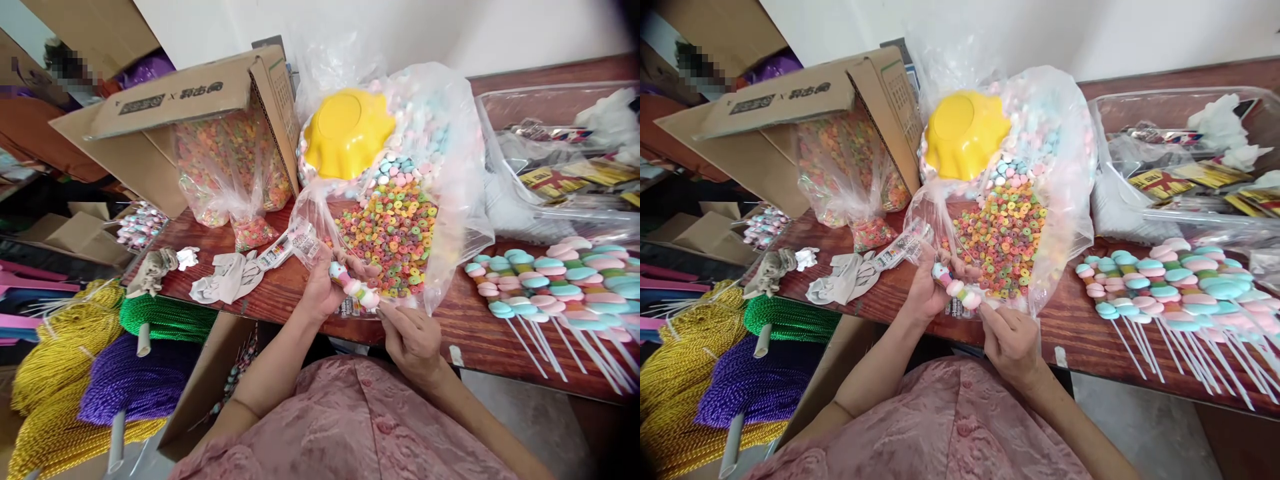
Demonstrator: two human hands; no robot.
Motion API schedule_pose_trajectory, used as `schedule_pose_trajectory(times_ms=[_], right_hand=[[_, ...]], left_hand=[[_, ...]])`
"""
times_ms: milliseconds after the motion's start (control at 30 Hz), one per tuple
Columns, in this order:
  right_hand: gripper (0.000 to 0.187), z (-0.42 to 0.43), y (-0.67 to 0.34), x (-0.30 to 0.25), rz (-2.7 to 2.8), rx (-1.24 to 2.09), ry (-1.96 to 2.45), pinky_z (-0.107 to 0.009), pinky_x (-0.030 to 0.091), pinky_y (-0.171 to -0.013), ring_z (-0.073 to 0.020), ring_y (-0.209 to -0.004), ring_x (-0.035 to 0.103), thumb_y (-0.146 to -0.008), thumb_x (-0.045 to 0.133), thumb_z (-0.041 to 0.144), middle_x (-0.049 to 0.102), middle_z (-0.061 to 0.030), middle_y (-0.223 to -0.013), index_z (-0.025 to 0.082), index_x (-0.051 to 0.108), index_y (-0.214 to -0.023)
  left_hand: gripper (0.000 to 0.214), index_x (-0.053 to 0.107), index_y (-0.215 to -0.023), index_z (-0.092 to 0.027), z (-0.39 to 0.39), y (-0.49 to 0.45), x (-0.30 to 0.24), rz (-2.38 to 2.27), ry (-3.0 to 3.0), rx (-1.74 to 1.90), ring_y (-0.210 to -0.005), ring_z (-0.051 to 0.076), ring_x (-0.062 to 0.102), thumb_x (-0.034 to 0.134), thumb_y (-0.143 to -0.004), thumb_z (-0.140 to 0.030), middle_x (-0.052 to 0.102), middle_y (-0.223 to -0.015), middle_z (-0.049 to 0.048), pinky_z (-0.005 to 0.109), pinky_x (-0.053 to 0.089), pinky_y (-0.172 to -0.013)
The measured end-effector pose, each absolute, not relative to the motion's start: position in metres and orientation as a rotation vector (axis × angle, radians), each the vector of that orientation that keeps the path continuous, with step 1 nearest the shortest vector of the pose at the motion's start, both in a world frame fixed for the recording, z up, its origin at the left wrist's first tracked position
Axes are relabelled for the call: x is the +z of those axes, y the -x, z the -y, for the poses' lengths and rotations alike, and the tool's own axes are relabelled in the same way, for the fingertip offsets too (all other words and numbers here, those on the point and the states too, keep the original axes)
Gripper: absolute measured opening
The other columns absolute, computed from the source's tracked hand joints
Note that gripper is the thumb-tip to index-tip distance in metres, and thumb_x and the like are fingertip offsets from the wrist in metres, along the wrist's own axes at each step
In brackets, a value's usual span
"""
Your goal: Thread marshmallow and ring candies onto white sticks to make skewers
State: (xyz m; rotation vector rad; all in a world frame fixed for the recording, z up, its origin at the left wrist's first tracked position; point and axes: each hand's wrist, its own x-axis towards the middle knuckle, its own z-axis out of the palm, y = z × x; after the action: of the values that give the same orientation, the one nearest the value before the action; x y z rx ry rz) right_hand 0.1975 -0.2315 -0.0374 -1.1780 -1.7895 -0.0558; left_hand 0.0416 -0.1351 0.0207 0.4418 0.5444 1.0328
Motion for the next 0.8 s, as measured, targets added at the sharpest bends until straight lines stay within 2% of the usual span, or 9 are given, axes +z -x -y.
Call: schedule_pose_trajectory(times_ms=[67,133,267,400,533,633,733,800], right_hand=[[0.025,0.237,-0.193,-0.029,1.712,0.056,1.171,-0.026,0.050,-0.062,-0.0157,-0.062,0.064,-0.086,0.061,0.010,0.069,-0.0033,-0.070,0.020,0.073,-0.105],[0.016,0.243,-0.184,-0.021,1.595,0.301,1.205,-0.025,0.049,-0.056,-0.0138,-0.056,0.060,-0.090,0.059,0.016,0.067,-0.0010,-0.066,0.021,0.072,-0.098],[0.016,0.252,-0.169,-0.014,1.463,0.719,1.226,-0.023,0.042,-0.046,-0.0102,-0.046,0.049,-0.093,0.055,0.024,0.057,0.0031,-0.056,0.021,0.071,-0.092],[0.014,0.250,-0.170,-0.017,1.431,0.644,1.222,-0.024,0.046,-0.049,-0.0116,-0.049,0.056,-0.090,0.058,0.022,0.065,0.0011,-0.063,0.021,0.072,-0.092],[0.014,0.242,-0.183,-0.023,1.492,0.333,1.259,-0.029,0.055,-0.060,-0.0181,-0.064,0.069,-0.088,0.060,0.020,0.075,-0.0040,-0.077,0.022,0.073,-0.093],[0.016,0.237,-0.190,-0.030,1.561,0.166,1.264,-0.032,0.058,-0.070,-0.0205,-0.075,0.073,-0.087,0.060,0.017,0.077,-0.0058,-0.085,0.023,0.073,-0.096],[0.016,0.235,-0.189,-0.035,1.525,0.234,1.284,-0.031,0.057,-0.072,-0.0193,-0.077,0.072,-0.088,0.060,0.018,0.076,-0.0051,-0.089,0.023,0.072,-0.096],[0.013,0.235,-0.183,-0.037,1.455,0.411,1.303,-0.028,0.054,-0.063,-0.0162,-0.066,0.067,-0.089,0.058,0.021,0.073,-0.0025,-0.078,0.022,0.071,-0.090]], left_hand=[[0.048,0.052,-0.069,-0.017,0.138,-0.044,0.018,-0.564,-0.498,1.061,-0.084,0.026,0.074,0.067,-0.079,-0.061,0.064,-0.067,0.0000,0.041,0.055,-0.084],[0.047,0.053,-0.071,-0.017,0.140,-0.046,0.018,-0.587,-0.572,1.119,-0.085,0.026,0.074,0.071,-0.076,-0.060,0.065,-0.068,-0.0005,0.041,0.055,-0.085],[0.045,0.053,-0.070,-0.018,0.142,-0.047,0.020,-0.625,-0.613,1.231,-0.087,0.026,0.074,0.068,-0.080,-0.059,0.067,-0.068,-0.0001,0.039,0.055,-0.085],[0.041,0.053,-0.070,-0.018,0.142,-0.045,0.021,-0.607,-0.591,1.238,-0.086,0.025,0.074,0.068,-0.082,-0.055,0.066,-0.066,-0.0010,0.038,0.055,-0.085],[0.043,0.053,-0.068,-0.016,0.143,-0.040,0.019,-0.612,-0.604,1.108,-0.086,0.026,0.074,0.072,-0.078,-0.054,0.066,-0.066,0.0001,0.039,0.056,-0.085],[0.045,0.054,-0.069,-0.016,0.145,-0.039,0.015,-0.614,-0.622,1.060,-0.087,0.027,0.074,0.074,-0.076,-0.056,0.068,-0.068,0.0013,0.039,0.055,-0.084],[0.048,0.055,-0.073,-0.018,0.147,-0.041,0.012,-0.591,-0.630,1.071,-0.089,0.027,0.074,0.074,-0.072,-0.062,0.068,-0.071,0.0013,0.039,0.055,-0.083],[0.053,0.055,-0.074,-0.018,0.149,-0.044,0.011,-0.579,-0.639,1.080,-0.090,0.028,0.073,0.074,-0.066,-0.067,0.068,-0.071,0.0013,0.040,0.055,-0.082]])
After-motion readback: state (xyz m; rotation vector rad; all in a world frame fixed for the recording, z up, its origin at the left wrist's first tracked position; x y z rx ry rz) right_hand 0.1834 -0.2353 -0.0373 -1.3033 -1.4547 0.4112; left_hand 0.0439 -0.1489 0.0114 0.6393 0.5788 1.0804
